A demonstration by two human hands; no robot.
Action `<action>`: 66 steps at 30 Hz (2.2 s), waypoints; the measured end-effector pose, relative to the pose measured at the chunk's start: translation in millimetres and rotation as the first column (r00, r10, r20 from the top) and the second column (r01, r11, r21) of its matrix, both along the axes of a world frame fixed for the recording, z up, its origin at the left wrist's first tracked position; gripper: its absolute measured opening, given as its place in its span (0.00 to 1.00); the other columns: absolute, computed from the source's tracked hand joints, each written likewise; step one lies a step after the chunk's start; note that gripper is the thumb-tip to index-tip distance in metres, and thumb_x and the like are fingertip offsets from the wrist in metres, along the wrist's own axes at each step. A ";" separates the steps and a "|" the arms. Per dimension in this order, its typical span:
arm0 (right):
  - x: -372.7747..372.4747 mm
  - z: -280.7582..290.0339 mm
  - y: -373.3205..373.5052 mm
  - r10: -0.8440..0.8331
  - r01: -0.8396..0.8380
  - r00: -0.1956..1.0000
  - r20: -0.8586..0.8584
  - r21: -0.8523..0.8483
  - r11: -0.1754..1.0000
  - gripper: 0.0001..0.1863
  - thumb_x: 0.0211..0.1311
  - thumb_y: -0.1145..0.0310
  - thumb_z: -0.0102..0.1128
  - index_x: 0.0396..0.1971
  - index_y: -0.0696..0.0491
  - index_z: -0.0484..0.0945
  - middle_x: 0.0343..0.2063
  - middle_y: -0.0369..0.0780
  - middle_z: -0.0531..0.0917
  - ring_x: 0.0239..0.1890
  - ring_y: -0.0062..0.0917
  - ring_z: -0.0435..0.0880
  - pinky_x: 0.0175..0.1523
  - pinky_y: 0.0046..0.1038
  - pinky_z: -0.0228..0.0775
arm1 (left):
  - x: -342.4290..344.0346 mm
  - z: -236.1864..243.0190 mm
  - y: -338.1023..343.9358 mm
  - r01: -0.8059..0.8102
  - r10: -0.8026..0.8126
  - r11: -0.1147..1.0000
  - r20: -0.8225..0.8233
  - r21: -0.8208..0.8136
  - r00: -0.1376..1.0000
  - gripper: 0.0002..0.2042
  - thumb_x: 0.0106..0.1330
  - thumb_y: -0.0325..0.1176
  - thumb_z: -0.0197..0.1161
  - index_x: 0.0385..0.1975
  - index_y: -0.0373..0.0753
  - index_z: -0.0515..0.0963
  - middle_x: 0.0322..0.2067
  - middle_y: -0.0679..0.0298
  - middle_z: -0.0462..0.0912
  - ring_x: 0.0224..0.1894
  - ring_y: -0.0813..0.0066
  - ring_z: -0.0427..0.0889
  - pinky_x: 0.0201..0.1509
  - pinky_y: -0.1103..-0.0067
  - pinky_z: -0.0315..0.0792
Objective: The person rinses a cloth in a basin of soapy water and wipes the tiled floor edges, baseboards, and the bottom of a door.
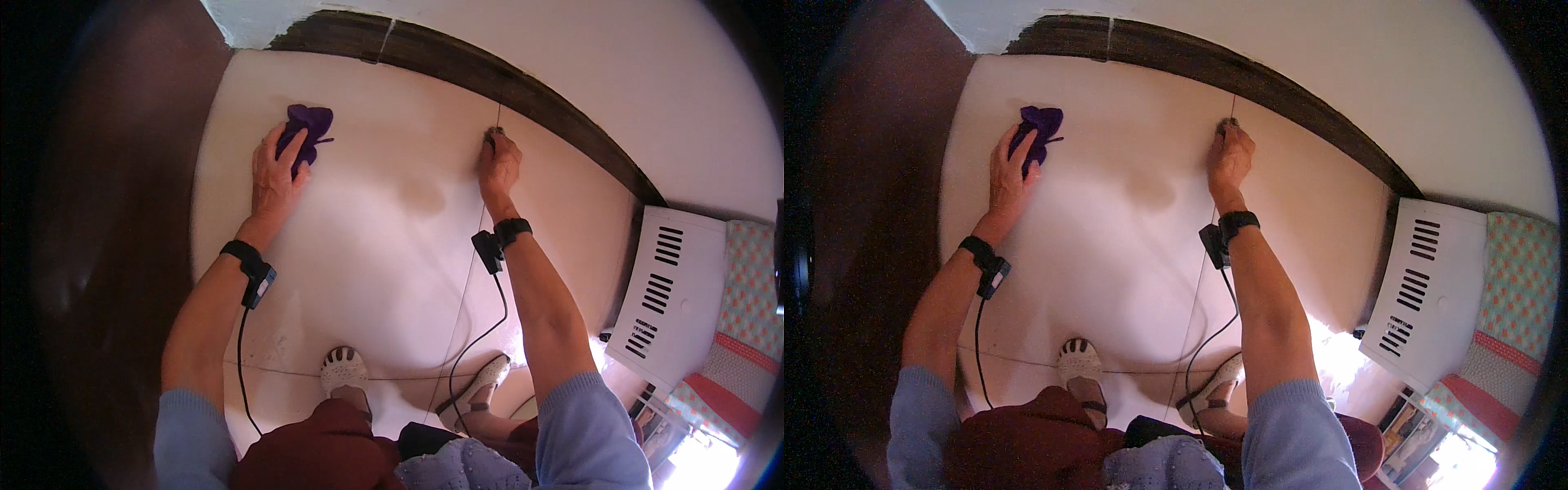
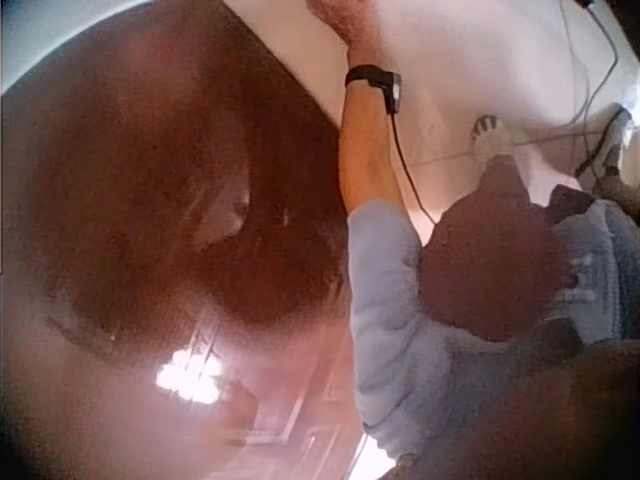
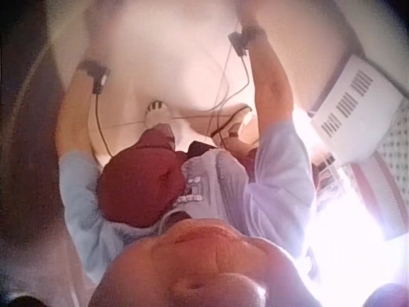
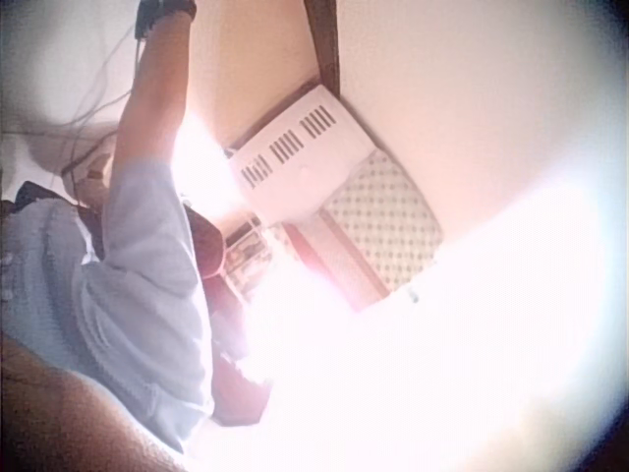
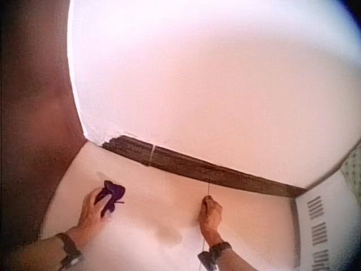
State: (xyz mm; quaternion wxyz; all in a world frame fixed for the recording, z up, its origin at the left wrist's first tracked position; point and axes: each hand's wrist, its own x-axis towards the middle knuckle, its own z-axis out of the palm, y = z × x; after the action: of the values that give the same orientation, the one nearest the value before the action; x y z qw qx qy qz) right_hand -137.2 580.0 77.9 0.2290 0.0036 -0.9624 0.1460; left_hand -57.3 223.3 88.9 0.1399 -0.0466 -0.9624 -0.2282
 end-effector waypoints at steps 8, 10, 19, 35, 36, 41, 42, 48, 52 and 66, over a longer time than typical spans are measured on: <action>-16.8 6.5 -17.8 0.571 -0.574 0.819 0.058 0.099 0.813 0.10 0.51 0.75 0.53 0.34 0.54 0.77 0.34 0.41 0.79 0.38 0.37 0.75 0.42 0.33 0.68 | 4.2 1.8 -11.0 -0.003 0.002 1.000 -0.058 -0.022 0.998 0.26 0.54 0.26 0.58 0.56 0.45 0.64 0.56 0.53 0.60 0.56 0.52 0.62 0.60 0.63 0.59; -58.1 10.1 16.6 0.437 -0.436 0.897 0.070 -0.039 0.899 0.07 0.50 0.74 0.57 0.31 0.54 0.79 0.34 0.42 0.79 0.40 0.38 0.74 0.44 0.33 0.68 | -5.7 6.0 1.5 0.026 -0.026 1.000 -0.064 -0.005 0.998 0.27 0.54 0.26 0.58 0.56 0.44 0.63 0.56 0.52 0.60 0.56 0.52 0.62 0.60 0.63 0.60; -0.4 11.7 22.8 0.474 -0.445 0.876 0.084 -0.236 0.864 0.03 0.48 0.76 0.58 0.25 0.55 0.77 0.30 0.44 0.78 0.38 0.40 0.74 0.44 0.34 0.67 | 4.9 -1.5 -5.7 -0.008 0.007 1.000 -0.023 -0.027 1.000 0.27 0.55 0.26 0.56 0.57 0.43 0.61 0.57 0.52 0.59 0.57 0.51 0.61 0.60 0.63 0.58; -56.3 30.8 43.5 0.408 -0.419 0.884 0.229 0.001 0.908 0.04 0.50 0.68 0.59 0.24 0.52 0.79 0.29 0.40 0.79 0.32 0.36 0.75 0.38 0.37 0.66 | 1.3 -1.6 -1.3 -0.016 0.016 1.000 -0.035 -0.005 0.999 0.27 0.54 0.26 0.55 0.57 0.43 0.60 0.57 0.51 0.59 0.57 0.51 0.61 0.61 0.63 0.57; -69.9 29.2 47.7 0.398 -0.411 0.888 0.228 0.006 0.912 0.04 0.50 0.68 0.59 0.24 0.52 0.79 0.29 0.40 0.79 0.32 0.36 0.75 0.38 0.37 0.66 | -1.7 -3.8 1.8 -0.007 0.007 1.000 -0.039 0.000 0.999 0.27 0.54 0.26 0.55 0.57 0.43 0.60 0.57 0.51 0.59 0.57 0.51 0.61 0.61 0.63 0.57; -50.6 12.2 48.2 0.326 -0.336 0.899 0.293 -0.015 0.942 0.05 0.51 0.67 0.58 0.24 0.52 0.79 0.30 0.40 0.79 0.33 0.38 0.74 0.40 0.36 0.66 | -2.7 -4.5 3.2 0.003 -0.003 1.000 -0.037 -0.012 0.999 0.27 0.55 0.26 0.55 0.58 0.42 0.60 0.57 0.51 0.59 0.57 0.51 0.61 0.61 0.63 0.57; -19.6 8.8 41.1 0.393 -0.397 0.880 0.266 -0.038 0.917 0.04 0.49 0.68 0.60 0.24 0.52 0.79 0.29 0.41 0.79 0.33 0.37 0.74 0.40 0.35 0.66 | 2.3 -2.7 -0.4 -0.009 0.009 1.000 -0.031 -0.015 0.999 0.27 0.55 0.26 0.55 0.58 0.42 0.60 0.57 0.51 0.59 0.57 0.51 0.61 0.61 0.63 0.57; 1.3 15.8 50.4 0.484 -0.484 0.851 0.205 -0.052 0.874 0.04 0.47 0.72 0.61 0.25 0.53 0.78 0.29 0.41 0.77 0.35 0.36 0.73 0.39 0.35 0.66 | 7.3 0.3 -1.4 -0.014 0.014 1.000 -0.015 -0.023 1.000 0.26 0.56 0.26 0.54 0.58 0.43 0.60 0.57 0.52 0.59 0.58 0.51 0.60 0.61 0.63 0.57; -85.1 27.1 63.6 0.324 -0.323 0.938 0.122 -0.033 0.946 0.05 0.49 0.71 0.58 0.27 0.53 0.79 0.29 0.45 0.80 0.32 0.40 0.76 0.39 0.35 0.68 | -3.3 -6.3 8.7 -0.039 0.038 0.999 -0.018 -0.029 0.999 0.25 0.58 0.28 0.54 0.58 0.44 0.60 0.57 0.52 0.59 0.58 0.53 0.61 0.61 0.64 0.58; 108.4 31.3 67.1 0.620 -0.639 0.720 0.312 -0.052 0.767 0.07 0.44 0.79 0.56 0.24 0.50 0.76 0.28 0.41 0.76 0.34 0.35 0.73 0.38 0.35 0.66 | 1.1 -10.9 -2.0 -0.038 0.039 0.997 0.009 -0.072 0.999 0.25 0.58 0.31 0.53 0.58 0.44 0.60 0.57 0.53 0.59 0.58 0.53 0.61 0.61 0.65 0.59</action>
State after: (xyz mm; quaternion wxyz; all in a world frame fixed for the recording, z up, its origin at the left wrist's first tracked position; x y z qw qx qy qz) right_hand -28.8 647.1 109.2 0.0110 0.3141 -0.9311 0.1850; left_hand -56.2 221.4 77.9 0.1378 -0.0319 -0.9713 -0.1912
